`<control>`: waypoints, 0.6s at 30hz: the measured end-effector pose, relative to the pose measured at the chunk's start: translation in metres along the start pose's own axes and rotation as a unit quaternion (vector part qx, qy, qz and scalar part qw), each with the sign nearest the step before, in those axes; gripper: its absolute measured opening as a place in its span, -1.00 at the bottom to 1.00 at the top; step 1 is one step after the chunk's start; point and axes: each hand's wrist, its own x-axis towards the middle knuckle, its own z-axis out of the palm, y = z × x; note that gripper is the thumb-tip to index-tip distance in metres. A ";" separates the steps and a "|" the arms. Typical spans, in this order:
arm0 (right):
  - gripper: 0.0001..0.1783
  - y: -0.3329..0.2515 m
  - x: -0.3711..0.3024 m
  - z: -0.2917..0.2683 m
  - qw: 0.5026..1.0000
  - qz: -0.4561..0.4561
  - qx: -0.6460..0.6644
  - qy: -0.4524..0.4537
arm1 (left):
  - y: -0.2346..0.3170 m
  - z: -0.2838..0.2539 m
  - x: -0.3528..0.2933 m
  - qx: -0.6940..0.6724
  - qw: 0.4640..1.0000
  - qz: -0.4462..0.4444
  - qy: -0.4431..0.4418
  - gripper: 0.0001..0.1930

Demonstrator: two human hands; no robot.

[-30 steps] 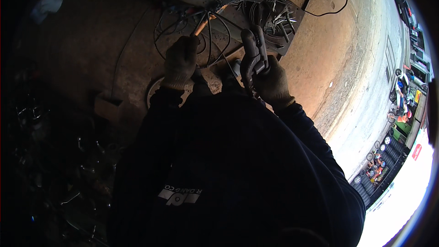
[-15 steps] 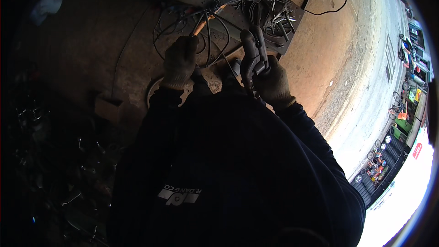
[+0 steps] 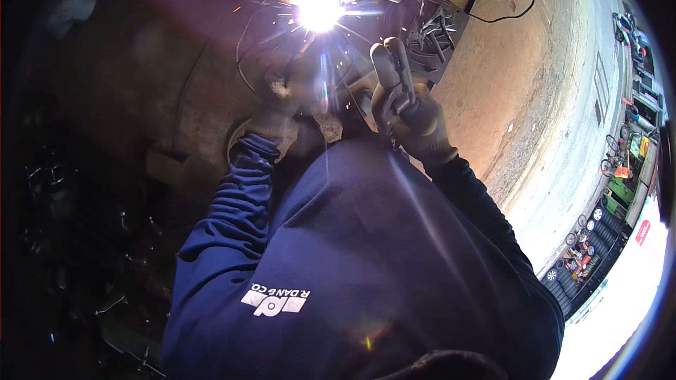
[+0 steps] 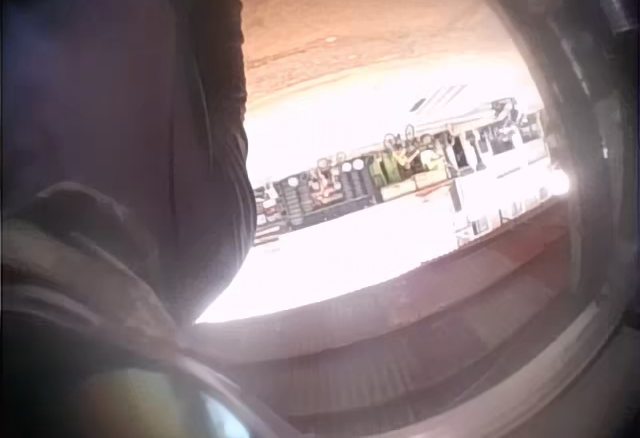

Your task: The person welds metal rods together to form a structure, using a welding torch and a clamp.

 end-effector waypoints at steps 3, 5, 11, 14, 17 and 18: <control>-0.63 -0.011 -0.005 0.003 0.999 -0.014 -0.052 0.005 | 0.018 -0.009 -0.004 0.002 0.999 -0.036 -0.013 -0.66; -0.65 -0.014 -0.001 -0.002 0.997 -0.031 -0.065 -0.022 | 0.025 -0.010 -0.003 0.029 0.999 -0.044 -0.006 -0.67; -0.65 -0.015 -0.006 0.001 0.999 -0.013 -0.043 -0.017 | 0.033 -0.020 -0.009 -0.028 0.996 -0.074 -0.034 -0.69; -0.62 -0.016 -0.015 0.008 0.999 0.012 0.031 -0.004 | 0.017 -0.017 -0.016 -0.068 0.997 -0.033 -0.029 -0.71; -0.61 -0.028 -0.034 0.018 0.989 0.117 0.075 0.040 | 0.006 -0.021 -0.033 -0.059 0.997 0.041 -0.014 -0.83; -0.65 -0.029 -0.038 0.021 0.990 0.131 0.040 0.045 | 0.002 -0.023 -0.037 -0.021 0.996 0.087 -0.008 -0.84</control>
